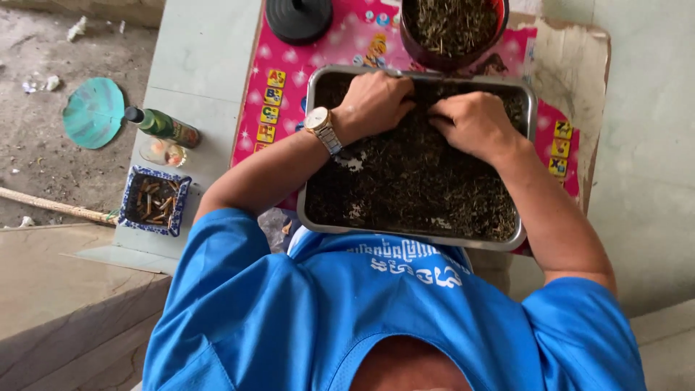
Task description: Manually sorting through a tray of dried tea leaves to remove stems and debris by hand.
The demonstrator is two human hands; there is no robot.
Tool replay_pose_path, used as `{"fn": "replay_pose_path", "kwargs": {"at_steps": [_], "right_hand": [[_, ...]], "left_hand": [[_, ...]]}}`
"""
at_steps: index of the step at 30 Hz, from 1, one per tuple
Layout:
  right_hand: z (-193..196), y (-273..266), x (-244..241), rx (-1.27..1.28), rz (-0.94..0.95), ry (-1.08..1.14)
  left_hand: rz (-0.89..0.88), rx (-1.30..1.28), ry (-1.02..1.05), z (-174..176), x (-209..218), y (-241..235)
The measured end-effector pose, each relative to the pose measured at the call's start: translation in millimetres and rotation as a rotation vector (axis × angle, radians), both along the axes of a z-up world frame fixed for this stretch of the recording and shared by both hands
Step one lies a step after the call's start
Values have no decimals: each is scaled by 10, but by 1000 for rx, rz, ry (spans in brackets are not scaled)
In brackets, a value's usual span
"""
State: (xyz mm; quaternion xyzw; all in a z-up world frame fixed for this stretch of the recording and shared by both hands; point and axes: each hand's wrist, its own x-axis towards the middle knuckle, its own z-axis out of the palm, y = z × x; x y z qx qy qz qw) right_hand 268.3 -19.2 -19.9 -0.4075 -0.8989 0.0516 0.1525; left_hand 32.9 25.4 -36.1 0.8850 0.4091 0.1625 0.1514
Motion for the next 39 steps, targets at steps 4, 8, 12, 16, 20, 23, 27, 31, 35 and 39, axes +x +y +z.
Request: {"fn": "replay_pose_path", "kwargs": {"at_steps": [4,8,12,16,20,23,27,31,35,39], "right_hand": [[-132,20,19,5,-154,-53],[45,-56,-42,-170,-119,80],[61,-79,-50,-246,-110,102],[-48,-47,-27,-132,-90,98],[-22,-50,-32,-96,-76,165],[-37,-28,-13,-84,-69,185],[108,-69,-37,-89,-32,234],[-25,9,46,-38,35,90],[-17,27,74,24,41,97],[-69,34,106,-17,14,83]], "left_hand": [[63,-3,32,-56,-88,39],[1,-86,-51,167,-180,-104],[-57,-104,-207,74,-182,-53],[-111,-50,-318,49,-186,-59],[-168,-3,-366,62,-189,-81],[-179,-11,-429,55,-159,-80],[-195,83,-444,306,-75,49],[-143,299,-465,848,101,497],[-119,421,-410,798,279,912],[-49,277,-388,782,189,756]]}}
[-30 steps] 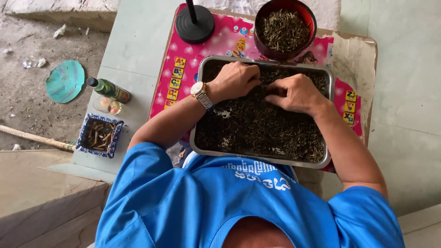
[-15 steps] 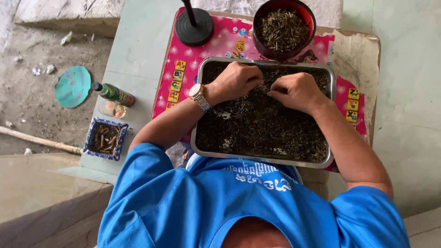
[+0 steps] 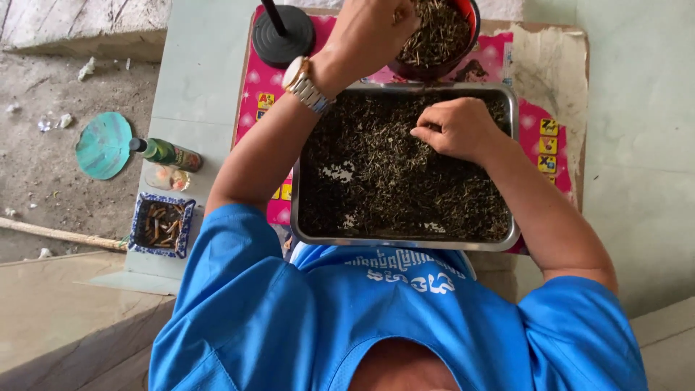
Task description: Manually sorting through a tray of dried tea leaves to remove stems and debris by hand.
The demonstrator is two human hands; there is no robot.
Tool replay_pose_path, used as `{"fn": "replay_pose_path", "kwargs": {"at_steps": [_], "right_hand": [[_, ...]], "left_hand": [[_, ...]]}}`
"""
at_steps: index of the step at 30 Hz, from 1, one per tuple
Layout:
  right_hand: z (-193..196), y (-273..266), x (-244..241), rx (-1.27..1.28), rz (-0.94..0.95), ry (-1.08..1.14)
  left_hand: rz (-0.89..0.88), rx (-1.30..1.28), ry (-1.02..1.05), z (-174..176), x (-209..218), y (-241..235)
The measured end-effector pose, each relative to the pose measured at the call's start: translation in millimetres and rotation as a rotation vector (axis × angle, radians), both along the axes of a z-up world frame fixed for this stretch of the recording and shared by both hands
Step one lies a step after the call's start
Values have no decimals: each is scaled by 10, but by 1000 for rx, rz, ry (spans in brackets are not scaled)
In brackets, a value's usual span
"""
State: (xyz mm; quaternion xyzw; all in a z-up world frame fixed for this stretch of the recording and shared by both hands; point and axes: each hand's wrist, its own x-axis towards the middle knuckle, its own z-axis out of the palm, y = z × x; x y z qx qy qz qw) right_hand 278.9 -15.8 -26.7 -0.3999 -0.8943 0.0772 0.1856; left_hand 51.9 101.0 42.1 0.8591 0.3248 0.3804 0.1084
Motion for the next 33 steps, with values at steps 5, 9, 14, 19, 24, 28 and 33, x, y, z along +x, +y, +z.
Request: {"fn": "replay_pose_path", "kwargs": {"at_steps": [5,9,14,19,24,28,33], "right_hand": [[41,0,1,-6,-24,-20],[-14,29,41,135,-13,42],[-60,-13,52,112,14,24],[2,28,38,170,16,32],[113,1,-17,121,64,92],[43,-16,-45,-20,-37,105],[131,-76,-100,-122,-44,60]], "left_hand": [[-193,-58,119,-70,-387,-504],[-203,-201,341,-411,-603,-690],[-78,-419,602,-363,-606,-1051],[22,-363,594,-331,-490,-1014],[55,-413,659,-451,-310,-902],[56,-427,598,-544,-310,-868],[8,-466,459,-531,-375,-907]]}}
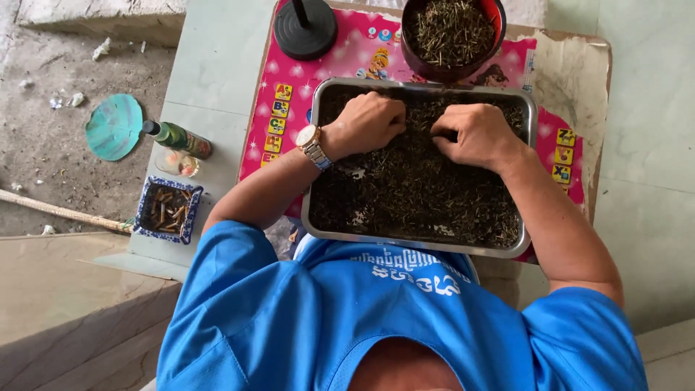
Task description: Manually sorting through a tray of dried tea leaves to remove stems and debris by hand.
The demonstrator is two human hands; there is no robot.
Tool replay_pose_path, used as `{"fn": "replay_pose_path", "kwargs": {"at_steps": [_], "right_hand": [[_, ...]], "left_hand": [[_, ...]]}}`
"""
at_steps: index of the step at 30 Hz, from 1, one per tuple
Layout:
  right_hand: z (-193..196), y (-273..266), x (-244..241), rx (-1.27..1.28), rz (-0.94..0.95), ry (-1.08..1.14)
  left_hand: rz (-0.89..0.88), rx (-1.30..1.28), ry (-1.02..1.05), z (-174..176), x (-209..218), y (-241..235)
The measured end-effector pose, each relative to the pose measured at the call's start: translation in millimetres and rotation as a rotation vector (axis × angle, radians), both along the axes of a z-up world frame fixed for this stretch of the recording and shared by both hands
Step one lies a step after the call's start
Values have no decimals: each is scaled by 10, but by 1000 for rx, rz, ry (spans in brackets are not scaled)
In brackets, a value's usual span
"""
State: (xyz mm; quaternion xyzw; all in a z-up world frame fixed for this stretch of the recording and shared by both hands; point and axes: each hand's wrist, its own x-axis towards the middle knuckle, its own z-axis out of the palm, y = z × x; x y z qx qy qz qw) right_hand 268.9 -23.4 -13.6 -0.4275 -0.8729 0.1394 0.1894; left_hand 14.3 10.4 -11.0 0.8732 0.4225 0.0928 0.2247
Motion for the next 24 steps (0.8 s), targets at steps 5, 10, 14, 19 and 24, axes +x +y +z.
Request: {"fn": "replay_pose_path", "kwargs": {"at_steps": [5,10,14,19,24], "right_hand": [[-116,58,37,88,-24,26],[-57,38,37,126,-32,32],[-84,61,89,131,47,-47],[-87,72,109,117,31,-98],[56,46,66,111,57,47]], "left_hand": [[-39,82,-262,-26,-14,5],[-129,142,-430,122,72,140],[-187,389,-564,446,264,543],[-86,482,-476,379,444,1039],[15,397,-444,569,245,625]]}}
